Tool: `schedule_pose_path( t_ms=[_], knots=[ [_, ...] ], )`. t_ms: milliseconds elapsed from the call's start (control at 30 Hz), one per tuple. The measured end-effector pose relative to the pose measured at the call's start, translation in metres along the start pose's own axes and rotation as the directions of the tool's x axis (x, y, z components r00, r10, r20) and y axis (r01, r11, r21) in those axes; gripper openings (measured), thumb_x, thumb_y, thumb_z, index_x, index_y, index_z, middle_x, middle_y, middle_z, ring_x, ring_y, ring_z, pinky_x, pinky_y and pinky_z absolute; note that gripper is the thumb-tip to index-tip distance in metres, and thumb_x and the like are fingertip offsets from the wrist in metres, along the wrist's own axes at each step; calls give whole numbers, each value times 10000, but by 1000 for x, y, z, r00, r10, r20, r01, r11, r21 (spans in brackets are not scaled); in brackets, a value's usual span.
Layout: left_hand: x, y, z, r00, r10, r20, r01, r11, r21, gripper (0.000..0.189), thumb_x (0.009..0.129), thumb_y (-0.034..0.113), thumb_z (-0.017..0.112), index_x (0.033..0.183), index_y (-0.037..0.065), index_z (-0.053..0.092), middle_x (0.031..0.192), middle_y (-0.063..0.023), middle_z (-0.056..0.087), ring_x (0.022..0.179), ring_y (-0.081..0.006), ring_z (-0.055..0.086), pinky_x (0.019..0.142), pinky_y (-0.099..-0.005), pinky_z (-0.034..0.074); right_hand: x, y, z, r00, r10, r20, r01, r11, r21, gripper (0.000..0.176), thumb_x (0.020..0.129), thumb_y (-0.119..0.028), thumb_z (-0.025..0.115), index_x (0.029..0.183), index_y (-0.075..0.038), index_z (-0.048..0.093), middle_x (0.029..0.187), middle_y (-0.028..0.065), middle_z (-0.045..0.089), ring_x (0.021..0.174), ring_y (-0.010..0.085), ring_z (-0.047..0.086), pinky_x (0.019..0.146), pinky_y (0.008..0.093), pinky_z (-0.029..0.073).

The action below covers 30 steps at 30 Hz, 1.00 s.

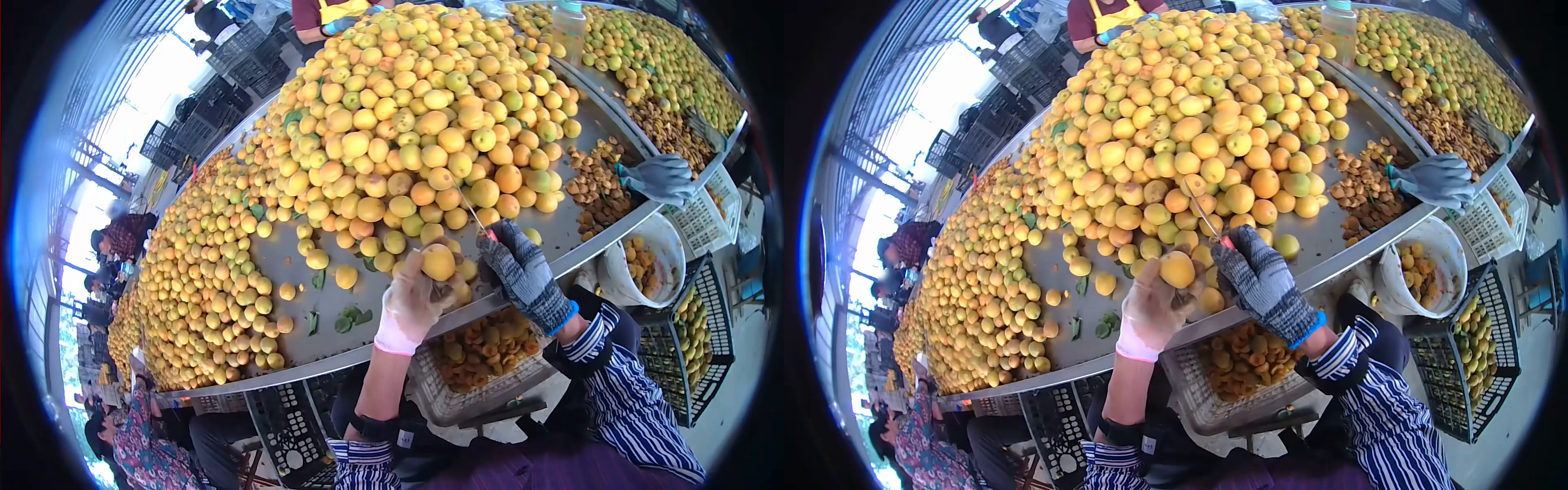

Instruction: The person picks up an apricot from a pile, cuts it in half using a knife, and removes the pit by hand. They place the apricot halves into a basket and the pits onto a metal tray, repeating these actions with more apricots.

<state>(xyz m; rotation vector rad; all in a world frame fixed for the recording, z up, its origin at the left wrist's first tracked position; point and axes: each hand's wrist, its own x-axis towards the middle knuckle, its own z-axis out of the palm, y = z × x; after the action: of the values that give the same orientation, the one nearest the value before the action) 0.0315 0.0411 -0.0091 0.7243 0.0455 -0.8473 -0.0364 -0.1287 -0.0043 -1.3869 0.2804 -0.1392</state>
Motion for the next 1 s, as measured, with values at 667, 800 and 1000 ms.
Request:
schedule_pose_path(
  t_ms=[667, 800, 1000],
  knots=[
    [-11, 35, -25, 859, 506, 82, -430, 624, 652, 506, 962, 355, 369, 1302, -19, 399, 1052, -35, 539, 835, -104, 443, 699, -240, 352, -24, -4, 20, 924, 254, 286, -209, 961, -179, 267, 951, -236, 526, 1106, -22, 559, 796, -31, 545, 695, 28, 501, 608, 200, 430],
    [-10, 32, -26, 852, 516, 88, -434, 602, 671, 495, 964, 349, 374, 1298, -15, 407, 1056, -34, 536, 845, -102, 441, 704, -240, 352, -25, -2, 20, 946, 172, 276, -100, 962, -256, 256, 957, -229, 510, 1101, -22, 558, 770, -27, 542, 687, 32, 499, 603, 202, 432],
    [-11, 33, -24, 849, 521, 91, -421, 561, 713, 478, 965, 342, 384, 1296, -1, 420, 1061, -27, 534, 856, -100, 443, 711, -242, 353, -24, 0, 17, 951, 142, 275, -46, 944, -327, 256, 959, -225, 499, 1091, -15, 561, 738, -21, 534, 654, 41, 494, 582, 206, 428]
  ],
)
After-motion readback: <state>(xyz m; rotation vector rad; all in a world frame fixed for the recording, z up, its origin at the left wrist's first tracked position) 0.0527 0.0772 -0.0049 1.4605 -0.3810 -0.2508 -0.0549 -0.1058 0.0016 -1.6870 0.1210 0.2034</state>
